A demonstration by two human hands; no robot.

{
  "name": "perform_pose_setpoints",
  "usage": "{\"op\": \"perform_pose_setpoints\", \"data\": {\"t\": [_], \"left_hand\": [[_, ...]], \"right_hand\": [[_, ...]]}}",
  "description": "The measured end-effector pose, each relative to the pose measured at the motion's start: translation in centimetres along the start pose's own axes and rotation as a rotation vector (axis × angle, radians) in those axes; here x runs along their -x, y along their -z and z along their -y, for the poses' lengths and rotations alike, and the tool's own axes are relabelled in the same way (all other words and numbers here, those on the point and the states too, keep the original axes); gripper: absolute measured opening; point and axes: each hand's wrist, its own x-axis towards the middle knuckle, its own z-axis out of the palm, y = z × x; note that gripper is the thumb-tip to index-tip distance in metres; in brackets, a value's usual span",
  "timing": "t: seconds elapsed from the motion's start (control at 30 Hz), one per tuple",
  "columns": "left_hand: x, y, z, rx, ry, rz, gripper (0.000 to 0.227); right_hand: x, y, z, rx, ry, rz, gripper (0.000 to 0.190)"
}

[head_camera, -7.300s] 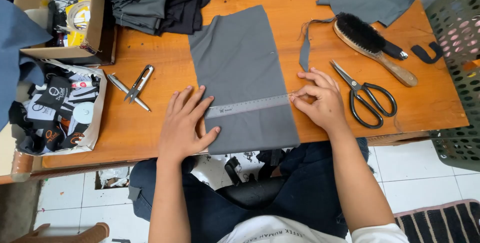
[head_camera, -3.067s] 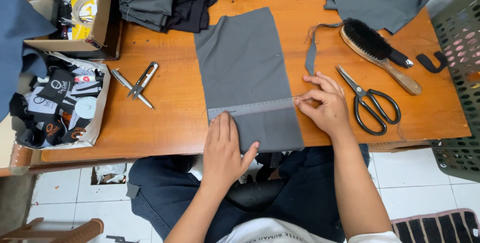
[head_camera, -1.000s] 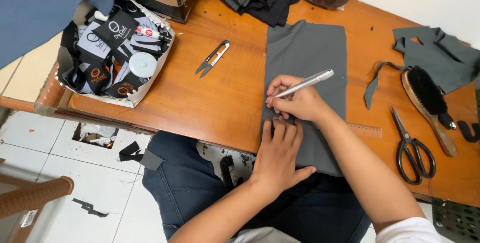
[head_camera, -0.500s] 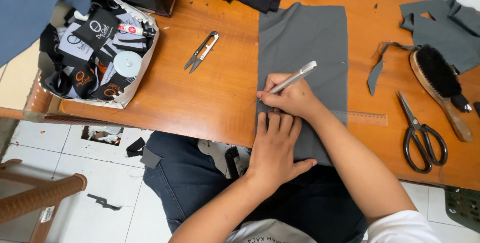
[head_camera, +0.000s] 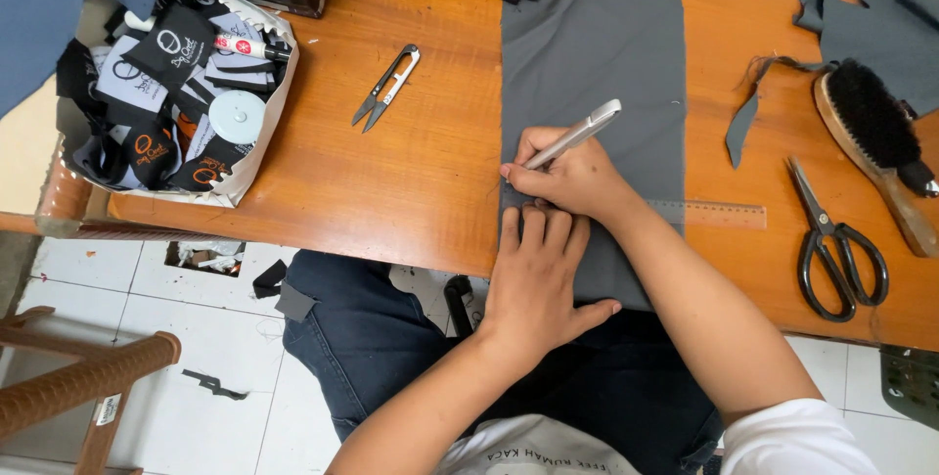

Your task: The person measures and marks a gray fabric piece on a wooden table using a ruler and a pen. They repeatedly reposition the ruler and draw straight lines along its edge to create a pattern on the fabric.

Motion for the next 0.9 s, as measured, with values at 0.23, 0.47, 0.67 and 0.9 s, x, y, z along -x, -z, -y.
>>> {"op": "perform_pose_setpoints", "data": {"t": [0.23,0.47,0.67,0.9], "left_hand": [[0.01,0.40,-0.12,-0.058,-0.002,0.015,0.090],[0.07,0.40,-0.18,-0.082,-0.004,0.023,0.090],[0.10,0.25,-0.23,-0.070,-0.003,0.043,0.090],[0.11,0.14,-0.21,-0.056,-0.007,0.041,0.089]], "right_hand": [[-0.06,0.38,-0.02,-0.038,0.007,-0.044,0.015],[-0.09,0.49,0.07,-0.055,0.070,-0.029,0.015],[0.05,0.29,-0.08,-0.023,0.109,-0.015,0.016],[0.00,0.20,-0.01,-0.021,0.125,-0.030,0.017]]}}
